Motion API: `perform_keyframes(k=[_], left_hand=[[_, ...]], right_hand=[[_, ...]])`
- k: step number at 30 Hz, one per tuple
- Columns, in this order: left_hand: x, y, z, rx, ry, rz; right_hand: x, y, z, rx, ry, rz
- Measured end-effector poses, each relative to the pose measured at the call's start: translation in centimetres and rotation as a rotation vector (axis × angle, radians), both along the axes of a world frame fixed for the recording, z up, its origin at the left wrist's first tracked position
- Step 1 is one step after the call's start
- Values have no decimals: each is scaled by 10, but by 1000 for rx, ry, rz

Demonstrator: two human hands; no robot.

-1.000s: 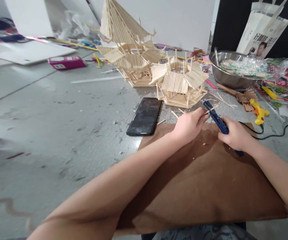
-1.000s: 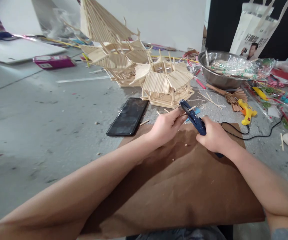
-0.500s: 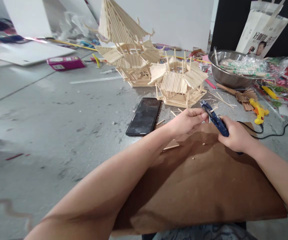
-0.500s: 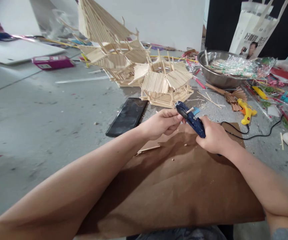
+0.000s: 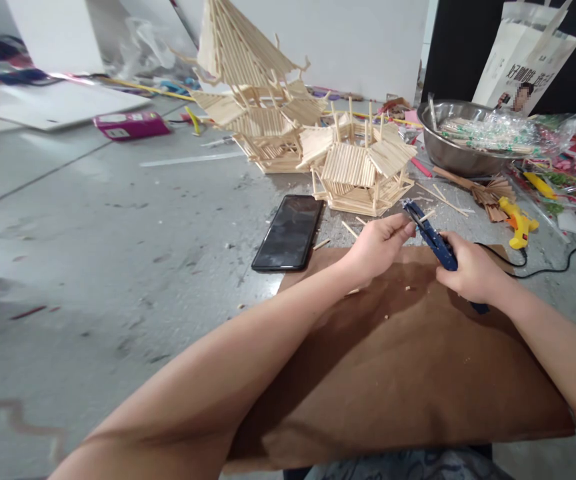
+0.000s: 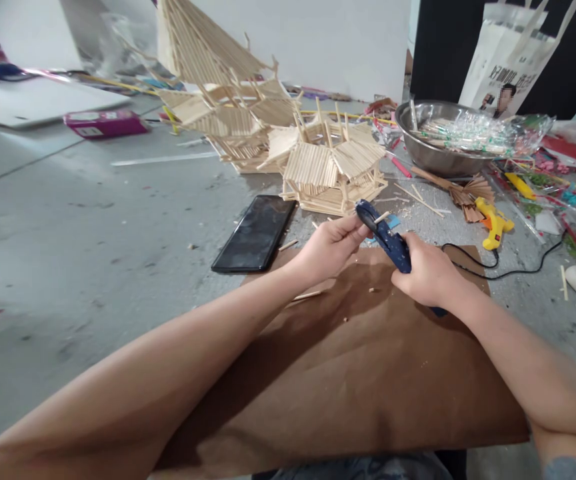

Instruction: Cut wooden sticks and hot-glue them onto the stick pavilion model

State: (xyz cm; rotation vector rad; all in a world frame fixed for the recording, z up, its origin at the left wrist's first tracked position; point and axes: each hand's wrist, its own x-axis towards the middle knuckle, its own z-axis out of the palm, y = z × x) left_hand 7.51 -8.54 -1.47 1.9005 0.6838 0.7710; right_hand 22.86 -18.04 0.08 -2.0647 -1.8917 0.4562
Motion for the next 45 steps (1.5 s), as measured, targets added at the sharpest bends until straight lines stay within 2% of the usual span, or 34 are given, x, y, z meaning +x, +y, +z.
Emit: perform_keyframes(k=[4,7,10,14,16,20,25,27,29,31,35,37,39,42,45], left_hand=[[-4,4,6,-374,-68,-209],[-6,5,7,-506,-69,-277],[-5,4,4,-453,-63,-248],[0,3,-2,-101,-51,-49],[1,4,-4,1,-45,2],[2,6,-6,-62,-52,-30],[1,4,1,-168,-118,18],[-2,5,6,-284,-137,-36],[-6,8,8,-341,-114,-86],[-7,11,8,-253,-60,-48],[-7,15,3,84,116,89],[-6,13,1,210,202,95],[-5,9,0,302,290,82],[-3,-1,1,428,431,47],[0,-12,2,526,559,10]], right_hand=[[3,0,-2,35,-41,23],[3,1,-3,33,-67,31],[2,1,-2,27,-88,32],[4,2,0,2,-87,-6],[5,3,1,-23,-22,-16],[8,8,-2,25,117,7],[14,9,-3,72,207,89],[17,8,-3,52,231,131],[20,8,-5,49,169,91],[22,11,-12,45,29,5],[28,22,-33,37,-273,-75],[32,25,-40,118,-322,-31],[33,26,-40,287,-293,43],[27,21,-30,567,-266,159],[16,16,-22,660,-363,269]])
